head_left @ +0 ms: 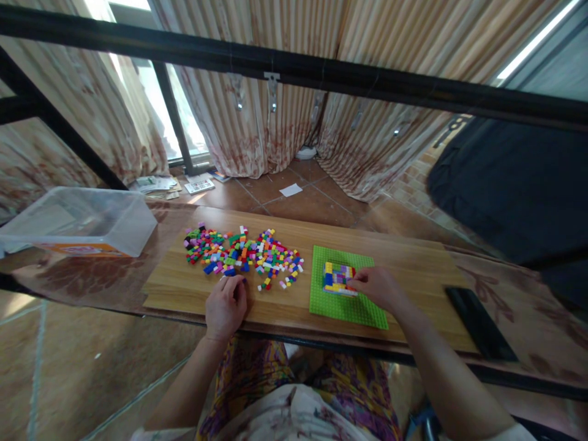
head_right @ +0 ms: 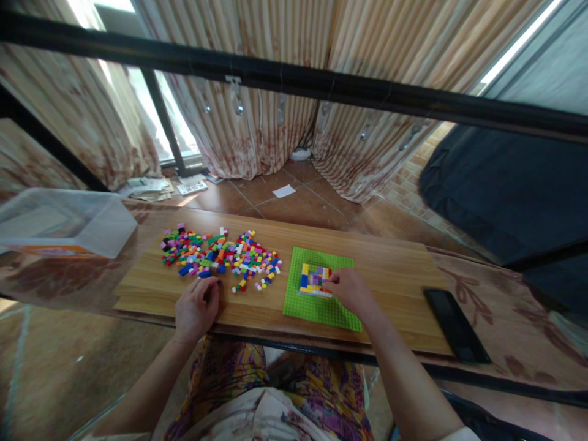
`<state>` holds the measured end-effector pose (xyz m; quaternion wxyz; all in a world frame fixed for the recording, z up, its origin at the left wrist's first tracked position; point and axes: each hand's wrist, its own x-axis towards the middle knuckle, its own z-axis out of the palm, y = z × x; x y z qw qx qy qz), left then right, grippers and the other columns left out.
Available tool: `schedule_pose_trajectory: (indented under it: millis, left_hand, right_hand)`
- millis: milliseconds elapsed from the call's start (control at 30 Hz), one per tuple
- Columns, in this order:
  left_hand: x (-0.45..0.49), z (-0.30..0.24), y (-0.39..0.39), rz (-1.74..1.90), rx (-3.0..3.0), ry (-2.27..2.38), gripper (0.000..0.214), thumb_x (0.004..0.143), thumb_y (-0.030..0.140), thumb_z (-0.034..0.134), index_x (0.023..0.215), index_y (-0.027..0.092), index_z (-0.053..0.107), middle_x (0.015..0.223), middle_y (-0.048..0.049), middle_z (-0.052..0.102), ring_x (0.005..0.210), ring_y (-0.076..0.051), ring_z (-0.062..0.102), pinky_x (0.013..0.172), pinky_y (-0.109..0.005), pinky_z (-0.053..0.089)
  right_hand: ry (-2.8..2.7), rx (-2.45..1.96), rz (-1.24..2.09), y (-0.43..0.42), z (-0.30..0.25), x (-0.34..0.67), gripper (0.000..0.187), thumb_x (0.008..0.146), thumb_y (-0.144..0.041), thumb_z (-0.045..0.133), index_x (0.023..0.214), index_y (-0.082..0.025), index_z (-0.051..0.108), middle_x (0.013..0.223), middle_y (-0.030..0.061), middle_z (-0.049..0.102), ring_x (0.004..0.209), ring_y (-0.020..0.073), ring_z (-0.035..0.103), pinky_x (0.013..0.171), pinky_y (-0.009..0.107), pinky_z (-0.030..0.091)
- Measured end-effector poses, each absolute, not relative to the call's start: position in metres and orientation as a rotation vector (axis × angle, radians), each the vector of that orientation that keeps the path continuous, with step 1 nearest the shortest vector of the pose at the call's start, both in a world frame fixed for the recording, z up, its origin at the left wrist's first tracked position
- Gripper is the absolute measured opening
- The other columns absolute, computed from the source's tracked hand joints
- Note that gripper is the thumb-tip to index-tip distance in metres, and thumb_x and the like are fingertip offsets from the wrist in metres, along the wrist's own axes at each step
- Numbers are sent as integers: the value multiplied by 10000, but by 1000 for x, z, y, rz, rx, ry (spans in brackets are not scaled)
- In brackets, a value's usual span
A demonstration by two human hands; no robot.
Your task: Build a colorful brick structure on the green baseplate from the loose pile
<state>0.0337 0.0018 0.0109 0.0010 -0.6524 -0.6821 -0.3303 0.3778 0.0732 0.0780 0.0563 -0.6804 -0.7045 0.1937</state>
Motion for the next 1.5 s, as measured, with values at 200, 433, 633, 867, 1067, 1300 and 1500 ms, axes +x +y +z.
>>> schedule_pose_trajectory:
  millis: [200,433,633,867,1067,1300,1500]
  left_hand:
    - [33,10,1,-1036,-2053,-2133,170,893,250,459,944,197,612,837,-51,651,805,-191,615,717,-280,453]
    - [33,11,2,-1035,-2042,-2137,168,877,244,472,930,186,620,844,-51,656,812,-191,618,718,-278,459]
    - [34,10,2,-1041,-2020,-2128,170,873,239,480,930,181,629,841,-50,659,780,-183,617,698,-271,462]
    - [32,8,3,-1029,-2021,-2106,174,883,250,481,930,183,635,828,-48,666,774,-179,621,706,-269,463]
    - [32,6,3,-1023,-2011,-2109,177,884,258,492,942,180,639,842,-48,672,773,-177,623,706,-270,464]
    - [32,7,4,-1021,-2008,-2088,175,882,248,483,937,186,637,847,-44,673,776,-186,625,696,-277,462]
    - [30,6,4,-1043,-2047,-2063,173,885,251,472,928,186,626,848,-51,671,793,-193,625,713,-287,467]
  right_hand:
    - [-1999,-2084,580,65,80,390,357,804,-432,506,697,-162,713,635,44,678,592,166,584,533,262,334]
    - [-1871,-2123,671,55,61,397,438,759,-561,532,717,-159,703,660,47,689,617,181,604,547,267,364]
    - [-1781,-2080,733,55,45,395,519,723,-644,543,637,-155,695,566,23,625,554,150,543,512,254,321]
    - [-1647,-1992,878,55,35,398,516,672,-651,597,637,-147,700,519,2,573,500,120,480,473,240,300]
    - [-1596,-2009,886,57,33,395,488,647,-630,623,614,-148,697,474,-3,546,466,113,454,454,241,278]
    - [-1598,-1976,859,56,36,391,415,642,-568,642,561,-162,673,452,-12,539,452,106,449,444,230,272]
    - [-1112,-1757,860,44,43,396,521,669,-668,591,561,-159,609,503,15,569,449,106,467,443,227,357]
